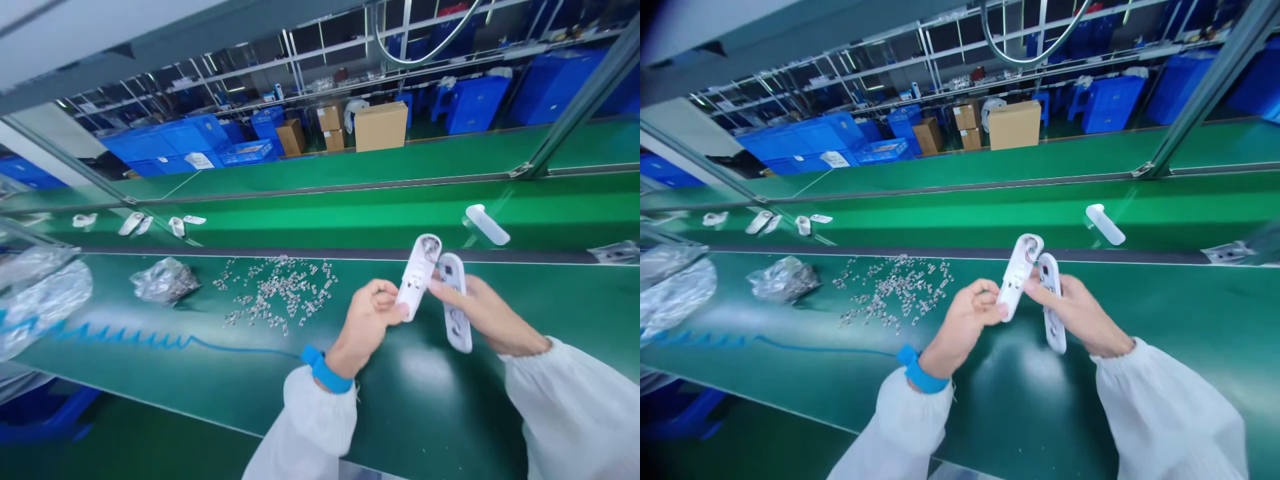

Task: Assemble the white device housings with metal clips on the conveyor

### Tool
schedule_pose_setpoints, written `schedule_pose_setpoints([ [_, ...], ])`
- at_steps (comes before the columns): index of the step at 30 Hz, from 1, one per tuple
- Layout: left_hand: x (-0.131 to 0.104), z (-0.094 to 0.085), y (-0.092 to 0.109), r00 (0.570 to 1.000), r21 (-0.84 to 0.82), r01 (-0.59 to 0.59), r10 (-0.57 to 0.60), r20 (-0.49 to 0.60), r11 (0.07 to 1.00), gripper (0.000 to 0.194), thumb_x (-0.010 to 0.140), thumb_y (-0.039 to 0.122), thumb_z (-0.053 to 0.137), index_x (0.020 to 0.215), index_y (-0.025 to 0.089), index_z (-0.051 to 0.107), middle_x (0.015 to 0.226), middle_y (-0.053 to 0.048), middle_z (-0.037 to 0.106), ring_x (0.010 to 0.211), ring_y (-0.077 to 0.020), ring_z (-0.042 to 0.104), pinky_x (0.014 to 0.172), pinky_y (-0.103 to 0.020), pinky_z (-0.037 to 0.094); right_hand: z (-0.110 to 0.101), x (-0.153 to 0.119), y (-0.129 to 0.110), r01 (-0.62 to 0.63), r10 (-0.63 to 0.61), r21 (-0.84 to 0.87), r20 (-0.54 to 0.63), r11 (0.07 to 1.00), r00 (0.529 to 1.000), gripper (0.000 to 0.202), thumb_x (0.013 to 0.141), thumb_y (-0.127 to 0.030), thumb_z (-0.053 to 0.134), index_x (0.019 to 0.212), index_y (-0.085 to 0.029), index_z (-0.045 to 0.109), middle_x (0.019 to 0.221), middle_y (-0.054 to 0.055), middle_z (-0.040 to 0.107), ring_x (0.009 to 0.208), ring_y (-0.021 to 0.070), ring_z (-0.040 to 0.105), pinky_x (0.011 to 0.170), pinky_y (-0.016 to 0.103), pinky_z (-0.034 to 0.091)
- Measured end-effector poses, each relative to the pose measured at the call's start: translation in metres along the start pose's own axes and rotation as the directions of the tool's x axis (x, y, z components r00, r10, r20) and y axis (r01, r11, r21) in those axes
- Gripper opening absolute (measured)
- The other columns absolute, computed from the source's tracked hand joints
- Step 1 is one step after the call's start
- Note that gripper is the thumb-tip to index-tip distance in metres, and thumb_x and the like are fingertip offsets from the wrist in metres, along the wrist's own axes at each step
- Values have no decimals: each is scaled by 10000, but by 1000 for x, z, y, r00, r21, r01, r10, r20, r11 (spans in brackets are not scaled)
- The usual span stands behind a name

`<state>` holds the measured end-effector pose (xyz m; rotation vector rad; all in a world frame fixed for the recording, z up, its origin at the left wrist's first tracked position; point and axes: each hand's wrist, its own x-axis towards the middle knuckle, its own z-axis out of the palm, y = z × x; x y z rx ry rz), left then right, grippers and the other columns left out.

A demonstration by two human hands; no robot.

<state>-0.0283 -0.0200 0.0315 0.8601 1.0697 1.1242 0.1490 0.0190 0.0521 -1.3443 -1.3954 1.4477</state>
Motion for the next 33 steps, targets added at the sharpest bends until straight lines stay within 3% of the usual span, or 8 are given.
schedule_pose_setpoints([
  [2, -26, -2, -16, 1000, -2, 26, -26, 18, 1000, 293, 697, 268, 784, 863, 187, 558, 835, -51, 705, 746, -172, 661, 712, -291, 486, 18, -17, 13, -200, 177, 217, 122, 956, 977, 531, 745, -546, 714, 1138, -190, 681, 1124, 127, 724, 1021, 325, 672, 886, 452, 512],
  [4, -45, -10, -25, 999, 206, -11, 2, 43, 979, 175, 774, 277, 717, 884, 197, 607, 866, -59, 714, 800, -187, 657, 737, -299, 476, 33, -30, 27, -301, 293, 265, 73, 916, 953, 511, 712, -507, 758, 1090, -169, 697, 1020, 123, 752, 913, 298, 693, 807, 412, 525],
  [8, -57, -46, -22, 988, 692, -106, 156, -11, 715, 147, 861, 241, 590, 779, 245, 711, 831, -28, 723, 803, -192, 635, 758, -298, 455, 48, -41, 45, -400, 412, 152, -60, 904, 909, 411, 703, -500, 761, 883, -131, 751, 834, 119, 760, 747, 252, 674, 694, 355, 498],
  [13, -17, -112, 5, 897, 851, 103, 322, -303, 515, 182, 828, 166, 597, 681, 220, 688, 855, -49, 690, 921, -243, 617, 882, -368, 439, 48, -47, 44, -349, 352, 54, -80, 936, 933, 393, 684, -512, 753, 841, -152, 754, 761, 78, 742, 653, 213, 635, 604, 311, 467],
  [17, 26, -146, 22, 869, 892, 263, 310, -385, 369, 141, 907, 273, 596, 951, 163, 671, 1070, -73, 659, 1041, -224, 603, 942, -434, 468, 50, -51, 42, -315, 314, 9, -86, 949, 945, 390, 679, -516, 746, 822, -153, 738, 739, 72, 729, 659, 226, 635, 583, 312, 449],
  [20, 43, -155, 28, 877, 903, 326, 266, -400, 280, 284, 929, 350, 585, 1155, 181, 609, 1202, -85, 615, 1049, -208, 614, 897, -417, 520, 49, -54, 43, -299, 297, -6, -98, 954, 950, 381, 674, -514, 746, 797, -154, 724, 677, 60, 707, 628, 226, 621, 577, 318, 436],
  [26, 55, -156, 28, 896, 924, 351, 232, -379, 153, 317, 914, 330, 609, 1174, 148, 605, 1228, -113, 602, 1089, -232, 602, 924, -443, 511, 44, -56, 47, -312, 309, -12, -95, 950, 946, 380, 687, -530, 731, 791, -166, 705, 665, 51, 701, 605, 223, 627, 574, 316, 436],
  [33, 100, -149, 21, 900, 915, 328, 216, -378, 234, 297, 929, 347, 586, 1175, 181, 602, 1191, -88, 619, 1021, -204, 627, 865, -399, 540, 44, -54, 45, -314, 311, -29, -77, 949, 947, 379, 694, -533, 727, 786, -167, 700, 673, 49, 704, 613, 226, 637, 583, 319, 441],
])
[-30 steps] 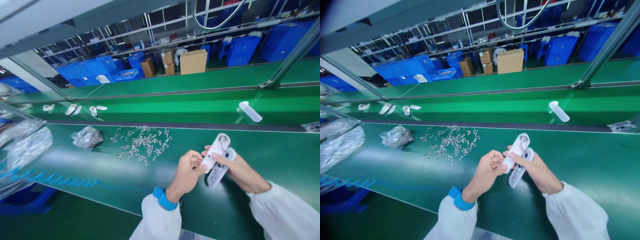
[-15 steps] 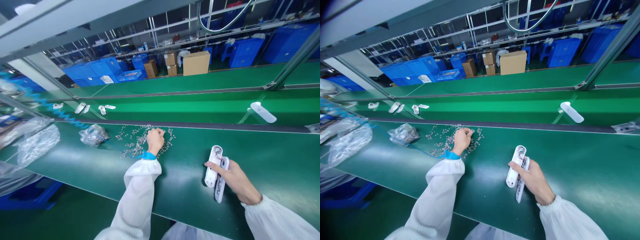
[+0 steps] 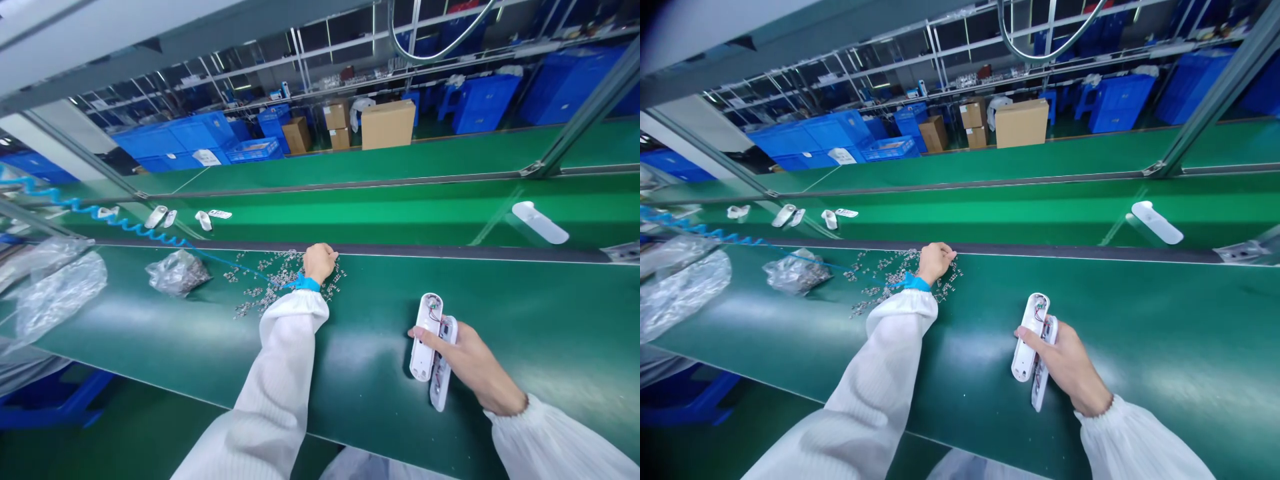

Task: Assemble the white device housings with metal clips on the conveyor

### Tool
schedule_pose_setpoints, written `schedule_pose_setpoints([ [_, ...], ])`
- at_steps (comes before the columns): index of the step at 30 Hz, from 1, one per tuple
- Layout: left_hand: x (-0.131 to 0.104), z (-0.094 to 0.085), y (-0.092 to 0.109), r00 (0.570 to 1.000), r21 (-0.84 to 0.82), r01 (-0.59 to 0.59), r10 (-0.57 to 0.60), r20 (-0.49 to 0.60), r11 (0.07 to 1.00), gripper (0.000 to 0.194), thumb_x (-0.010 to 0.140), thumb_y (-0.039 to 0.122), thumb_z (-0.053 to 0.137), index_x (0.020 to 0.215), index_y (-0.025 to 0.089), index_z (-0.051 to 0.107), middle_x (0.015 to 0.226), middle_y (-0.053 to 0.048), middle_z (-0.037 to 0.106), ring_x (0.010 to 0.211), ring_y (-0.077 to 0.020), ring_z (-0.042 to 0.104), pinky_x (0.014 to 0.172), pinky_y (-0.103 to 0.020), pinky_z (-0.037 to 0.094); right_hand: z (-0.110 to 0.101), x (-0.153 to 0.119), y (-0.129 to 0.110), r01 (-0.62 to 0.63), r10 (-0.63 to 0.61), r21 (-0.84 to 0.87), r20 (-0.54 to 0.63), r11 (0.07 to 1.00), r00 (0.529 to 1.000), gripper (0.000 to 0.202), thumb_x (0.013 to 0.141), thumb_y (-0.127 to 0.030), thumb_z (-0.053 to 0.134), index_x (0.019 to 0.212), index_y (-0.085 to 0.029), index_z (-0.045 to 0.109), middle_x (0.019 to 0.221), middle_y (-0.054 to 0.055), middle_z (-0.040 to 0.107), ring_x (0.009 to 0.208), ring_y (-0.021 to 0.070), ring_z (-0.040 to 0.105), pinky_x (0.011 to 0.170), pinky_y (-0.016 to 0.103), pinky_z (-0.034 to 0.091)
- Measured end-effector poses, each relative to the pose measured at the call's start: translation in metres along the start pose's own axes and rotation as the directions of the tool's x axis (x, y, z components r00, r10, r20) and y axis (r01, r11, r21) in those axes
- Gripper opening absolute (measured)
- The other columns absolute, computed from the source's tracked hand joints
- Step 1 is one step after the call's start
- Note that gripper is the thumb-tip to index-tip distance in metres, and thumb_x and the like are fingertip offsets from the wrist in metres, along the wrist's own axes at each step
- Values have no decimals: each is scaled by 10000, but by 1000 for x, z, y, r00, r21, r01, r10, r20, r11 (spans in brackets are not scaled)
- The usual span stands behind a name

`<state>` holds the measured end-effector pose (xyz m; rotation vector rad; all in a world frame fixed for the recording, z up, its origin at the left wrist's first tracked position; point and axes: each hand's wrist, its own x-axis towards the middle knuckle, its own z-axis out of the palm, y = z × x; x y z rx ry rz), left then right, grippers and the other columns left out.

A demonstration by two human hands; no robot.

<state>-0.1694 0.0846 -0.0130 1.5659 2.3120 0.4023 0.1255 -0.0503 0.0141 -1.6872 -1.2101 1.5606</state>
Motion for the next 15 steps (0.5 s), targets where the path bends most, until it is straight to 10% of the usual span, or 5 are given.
schedule_pose_setpoints([
  [10, -14, -19, 0, 983, -332, -35, -27, -180, 943, 236, 942, 280, 546, 1112, 128, 605, 1061, -91, 683, 990, -202, 649, 907, -406, 510, -4, 7, 1, -27, 24, 38, 81, 999, 996, 332, 734, -481, 721, 840, -166, 731, 807, 81, 752, 713, 233, 676, 661, 324, 486],
  [15, -67, -21, 2, 998, -626, -55, 61, -13, 778, 266, 863, 282, 612, 1073, 119, 617, 957, -119, 751, 794, -167, 691, 778, -310, 547, 3, 21, -5, 42, -45, 39, 98, 998, 994, 258, 705, -402, 748, 748, -153, 694, 708, 59, 718, 667, 211, 655, 600, 294, 476],
])
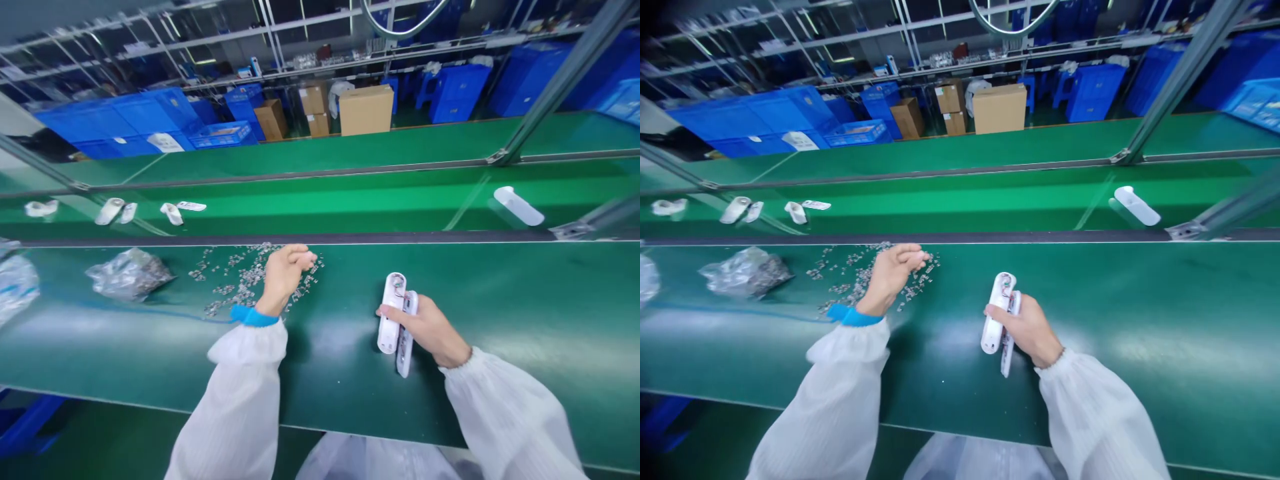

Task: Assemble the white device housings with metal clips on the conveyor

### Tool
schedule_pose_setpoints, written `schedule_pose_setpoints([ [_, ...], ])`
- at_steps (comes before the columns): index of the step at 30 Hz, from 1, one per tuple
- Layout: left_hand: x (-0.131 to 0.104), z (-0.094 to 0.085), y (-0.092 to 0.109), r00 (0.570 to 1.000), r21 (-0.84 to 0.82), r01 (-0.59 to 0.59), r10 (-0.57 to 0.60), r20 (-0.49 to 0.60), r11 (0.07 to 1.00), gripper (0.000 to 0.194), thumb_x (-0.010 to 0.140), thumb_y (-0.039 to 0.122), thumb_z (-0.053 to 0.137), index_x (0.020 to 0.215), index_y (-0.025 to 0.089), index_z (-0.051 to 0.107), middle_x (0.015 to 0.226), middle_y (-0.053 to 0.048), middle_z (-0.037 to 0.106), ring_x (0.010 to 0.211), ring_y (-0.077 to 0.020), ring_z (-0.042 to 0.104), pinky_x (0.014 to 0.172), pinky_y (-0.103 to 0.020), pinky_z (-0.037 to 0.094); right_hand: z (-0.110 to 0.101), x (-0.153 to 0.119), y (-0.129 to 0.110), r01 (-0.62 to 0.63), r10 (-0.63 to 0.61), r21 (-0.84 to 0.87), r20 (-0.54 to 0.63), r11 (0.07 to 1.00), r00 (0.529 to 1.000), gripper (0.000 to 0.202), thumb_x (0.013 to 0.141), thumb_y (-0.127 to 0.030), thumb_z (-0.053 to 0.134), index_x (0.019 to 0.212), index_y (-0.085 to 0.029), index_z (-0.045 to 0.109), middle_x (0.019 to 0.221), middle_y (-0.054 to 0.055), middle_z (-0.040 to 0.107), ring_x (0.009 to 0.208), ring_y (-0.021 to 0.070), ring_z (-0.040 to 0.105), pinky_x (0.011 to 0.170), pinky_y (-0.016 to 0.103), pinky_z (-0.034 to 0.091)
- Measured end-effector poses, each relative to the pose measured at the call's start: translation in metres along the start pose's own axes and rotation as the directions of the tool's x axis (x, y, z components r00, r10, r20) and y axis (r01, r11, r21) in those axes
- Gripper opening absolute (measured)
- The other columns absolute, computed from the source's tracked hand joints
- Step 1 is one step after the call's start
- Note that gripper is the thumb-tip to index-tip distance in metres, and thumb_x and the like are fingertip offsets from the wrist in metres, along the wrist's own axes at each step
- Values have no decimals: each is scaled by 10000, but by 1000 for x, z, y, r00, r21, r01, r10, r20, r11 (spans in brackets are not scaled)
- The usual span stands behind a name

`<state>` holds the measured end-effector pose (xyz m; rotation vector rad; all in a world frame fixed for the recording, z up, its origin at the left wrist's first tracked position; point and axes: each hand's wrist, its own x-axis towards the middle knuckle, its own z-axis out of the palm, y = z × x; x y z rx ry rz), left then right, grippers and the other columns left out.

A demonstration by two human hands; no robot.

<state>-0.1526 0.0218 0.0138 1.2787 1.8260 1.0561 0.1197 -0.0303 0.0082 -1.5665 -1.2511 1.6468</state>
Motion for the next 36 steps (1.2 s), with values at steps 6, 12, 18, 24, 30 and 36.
schedule_pose_setpoints([
  [6, -77, 23, -3, 942, -169, 127, -66, 329, 977, 275, 698, 349, 773, 830, 137, 657, 734, -89, 749, 660, -182, 688, 631, -293, 552, 12, 15, -4, 11, -12, -126, -4, 992, 1000, 255, 713, -389, 733, 678, -177, 595, 622, 8, 634, 569, 153, 580, 517, 259, 437],
  [12, -115, 45, -2, 933, -69, 82, -53, 355, 994, 190, 806, 355, 672, 793, 166, 664, 591, -15, 665, 538, -136, 606, 537, -246, 481, 17, 24, 2, 7, -8, -147, -5, 989, 1000, 238, 719, -390, 715, 710, -175, 614, 655, 30, 657, 573, 168, 599, 506, 272, 454],
  [18, -132, 59, -11, 965, 27, -38, 30, 261, 999, 284, 898, 276, 506, 1155, 199, 597, 761, -2, 652, 594, -117, 555, 572, -236, 432, 16, 25, 1, 1, -7, -158, -39, 987, 999, 225, 726, -385, 697, 725, -168, 639, 675, 44, 673, 584, 173, 614, 520, 275, 468],
  [24, -138, 58, 0, 940, 160, -150, 91, 329, 976, 232, 959, 357, 478, 849, 203, 612, 580, 40, 555, 522, -107, 523, 540, -222, 417, 16, 26, 5, 0, -10, -183, -57, 983, 998, 225, 719, -393, 691, 704, -180, 620, 679, 42, 679, 593, 182, 630, 526, 276, 466],
  [30, -136, 65, 8, 821, 118, -492, 415, 393, 862, 171, 963, 183, 487, 905, 214, 645, 1138, -32, 654, 1004, -168, 565, 858, -300, 445, 17, 27, 6, 19, -43, -244, -93, 970, 995, 199, 702, -366, 683, 666, -197, 586, 662, 19, 657, 597, 163, 594, 521, 259, 405],
  [36, -129, 76, -11, 789, 266, -581, 454, 414, 769, 161, 958, 183, 513, 866, 219, 640, 1182, -27, 626, 1022, -188, 519, 815, -346, 378, 17, 29, 13, 15, -54, -288, -126, 957, 991, 169, 689, -348, 671, 676, -202, 587, 679, 18, 651, 626, 165, 568, 543, 263, 373],
])
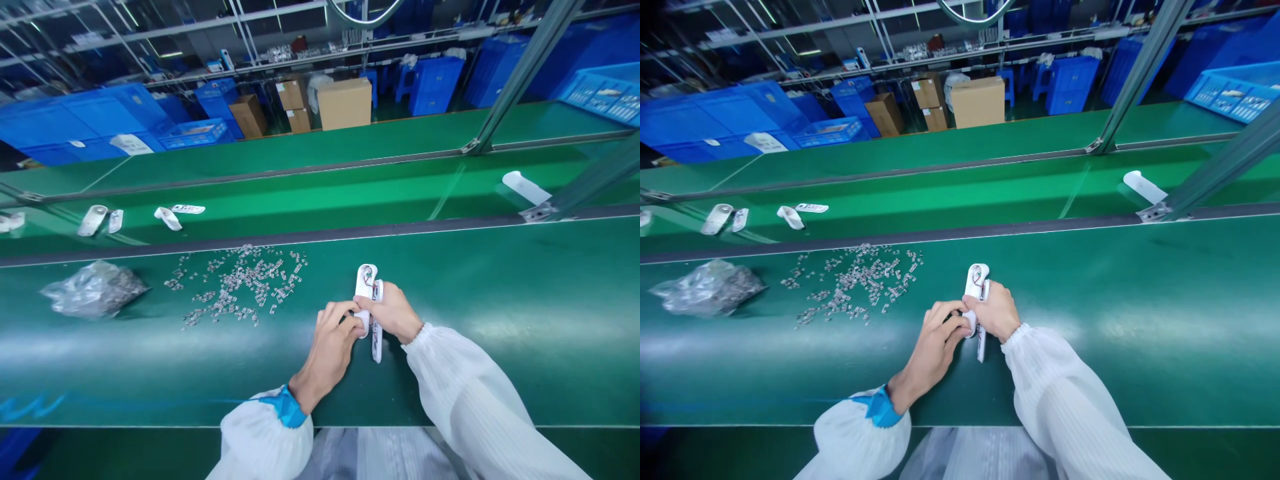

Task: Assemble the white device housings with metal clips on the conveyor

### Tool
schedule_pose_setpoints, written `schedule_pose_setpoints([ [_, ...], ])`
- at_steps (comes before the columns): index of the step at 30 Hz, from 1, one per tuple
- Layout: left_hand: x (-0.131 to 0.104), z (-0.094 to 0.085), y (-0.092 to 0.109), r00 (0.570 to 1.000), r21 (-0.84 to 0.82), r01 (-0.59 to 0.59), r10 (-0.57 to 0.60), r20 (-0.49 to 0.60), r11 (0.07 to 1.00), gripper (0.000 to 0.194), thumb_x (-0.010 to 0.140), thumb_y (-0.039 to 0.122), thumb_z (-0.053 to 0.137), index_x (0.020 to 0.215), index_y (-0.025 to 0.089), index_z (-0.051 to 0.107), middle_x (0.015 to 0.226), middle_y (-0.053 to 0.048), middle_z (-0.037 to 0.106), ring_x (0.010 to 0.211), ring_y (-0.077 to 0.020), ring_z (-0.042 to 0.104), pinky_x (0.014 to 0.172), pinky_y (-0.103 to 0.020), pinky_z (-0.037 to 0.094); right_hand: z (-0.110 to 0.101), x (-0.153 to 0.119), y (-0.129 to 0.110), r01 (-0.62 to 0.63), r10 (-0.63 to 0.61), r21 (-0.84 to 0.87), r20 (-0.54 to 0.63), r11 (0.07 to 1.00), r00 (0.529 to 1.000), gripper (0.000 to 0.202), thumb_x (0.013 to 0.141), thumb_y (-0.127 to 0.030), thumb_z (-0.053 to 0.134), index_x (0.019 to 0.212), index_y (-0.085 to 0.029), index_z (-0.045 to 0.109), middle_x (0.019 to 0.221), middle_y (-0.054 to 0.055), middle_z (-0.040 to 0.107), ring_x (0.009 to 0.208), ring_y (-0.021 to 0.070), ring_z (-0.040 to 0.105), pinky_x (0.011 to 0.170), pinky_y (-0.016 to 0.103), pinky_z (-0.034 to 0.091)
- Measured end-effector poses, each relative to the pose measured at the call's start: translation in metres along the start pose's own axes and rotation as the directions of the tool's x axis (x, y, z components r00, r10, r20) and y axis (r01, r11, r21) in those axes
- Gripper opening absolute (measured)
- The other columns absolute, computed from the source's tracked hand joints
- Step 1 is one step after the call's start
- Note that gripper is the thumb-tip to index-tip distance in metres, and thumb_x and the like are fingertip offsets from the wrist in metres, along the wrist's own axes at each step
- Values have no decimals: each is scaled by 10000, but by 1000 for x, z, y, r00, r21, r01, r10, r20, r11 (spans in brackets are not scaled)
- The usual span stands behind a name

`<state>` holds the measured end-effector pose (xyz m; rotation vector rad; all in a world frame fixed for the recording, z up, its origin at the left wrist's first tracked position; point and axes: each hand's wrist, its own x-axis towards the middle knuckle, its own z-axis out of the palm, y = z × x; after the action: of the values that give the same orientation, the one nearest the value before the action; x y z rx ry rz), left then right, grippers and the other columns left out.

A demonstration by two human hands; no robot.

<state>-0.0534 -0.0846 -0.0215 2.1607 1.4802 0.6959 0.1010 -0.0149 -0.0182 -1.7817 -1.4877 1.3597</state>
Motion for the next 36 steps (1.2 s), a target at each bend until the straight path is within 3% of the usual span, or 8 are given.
schedule_pose_setpoints([
  [4, -6, -2, -4, 996, -5, -77, 77, 32, 997, 213, 971, 169, 480, 932, 246, 674, 1225, -26, 603, 1050, -189, 504, 837, -359, 366, 0, 0, 4, 13, -13, 16, 4, 1000, 1000, 173, 684, -341, 674, 669, -204, 571, 661, 5, 633, 618, 156, 556, 549, 258, 370],
  [12, 18, -13, -3, 935, -215, 345, -313, 167, 914, 156, 676, 161, 792, 750, 206, 663, 922, 7, 571, 841, -160, 564, 763, -320, 466, 4, -6, 6, 35, -36, 123, 6, 992, 999, 212, 660, -346, 727, 688, -197, 579, 624, -13, 610, 594, 149, 533, 550, 265, 373],
  [16, 28, -15, 6, 941, -186, 336, -323, 99, 923, 129, 735, 150, 721, 781, 194, 609, 888, 1, 555, 842, -176, 558, 781, -344, 470, -2, -13, -3, 34, -43, 279, 26, 960, 999, 307, 781, -457, 646, 913, -179, 647, 828, 45, 713, 741, 190, 649, 651, 297, 493],
  [18, 25, -14, 18, 963, -153, 266, -269, -3, 952, 51, 863, 160, 591, 893, 200, 602, 979, -34, 557, 960, -203, 548, 869, -378, 454, -8, -17, -11, 16, -51, 490, 58, 871, 997, 397, 862, -506, 555, 1076, -182, 638, 1064, 81, 725, 915, 208, 683, 788, 324, 537],
  [22, 14, 3, 40, 983, 84, 158, -148, -108, 984, 216, 902, 258, 591, 1107, 206, 547, 1108, -88, 592, 1012, -266, 560, 825, -401, 472, -19, -23, -23, -121, -56, 892, 161, 436, 985, 417, 901, -521, 539, 1159, -202, 612, 1303, 101, 644, 1185, 239, 611, 973, 364, 510],
  [25, 9, 15, 41, 968, 176, 225, -200, -153, 958, 220, 945, 173, 478, 1153, 187, 548, 1119, -126, 634, 1027, -296, 593, 838, -430, 462, -24, -23, -25, -146, -30, 927, 166, 345, 986, 400, 902, -522, 547, 1094, -182, 632, 1258, 121, 670, 1196, 246, 606, 971, 363, 513],
  [30, 3, 5, 50, 914, -285, 371, -401, -53, 884, 299, 1015, 262, 307, 1223, 205, 514, 1037, -82, 665, 845, -208, 632, 714, -324, 471, -27, -14, -18, -115, 60, 882, 98, 456, 993, 415, 881, -543, 548, 1006, -162, 655, 1129, 134, 720, 1057, 257, 674, 863, 359, 557],
  [36, 10, -10, 68, 881, -468, 427, -473, 21, 774, 379, 965, 460, 452, 1267, 233, 481, 972, -31, 677, 750, -169, 609, 661, -287, 450, -12, -6, -4, 84, 44, 561, -211, 824, 977, 418, 874, -564, 499, 812, -171, 626, 750, 84, 711, 671, 210, 690, 583, 280, 541],
])
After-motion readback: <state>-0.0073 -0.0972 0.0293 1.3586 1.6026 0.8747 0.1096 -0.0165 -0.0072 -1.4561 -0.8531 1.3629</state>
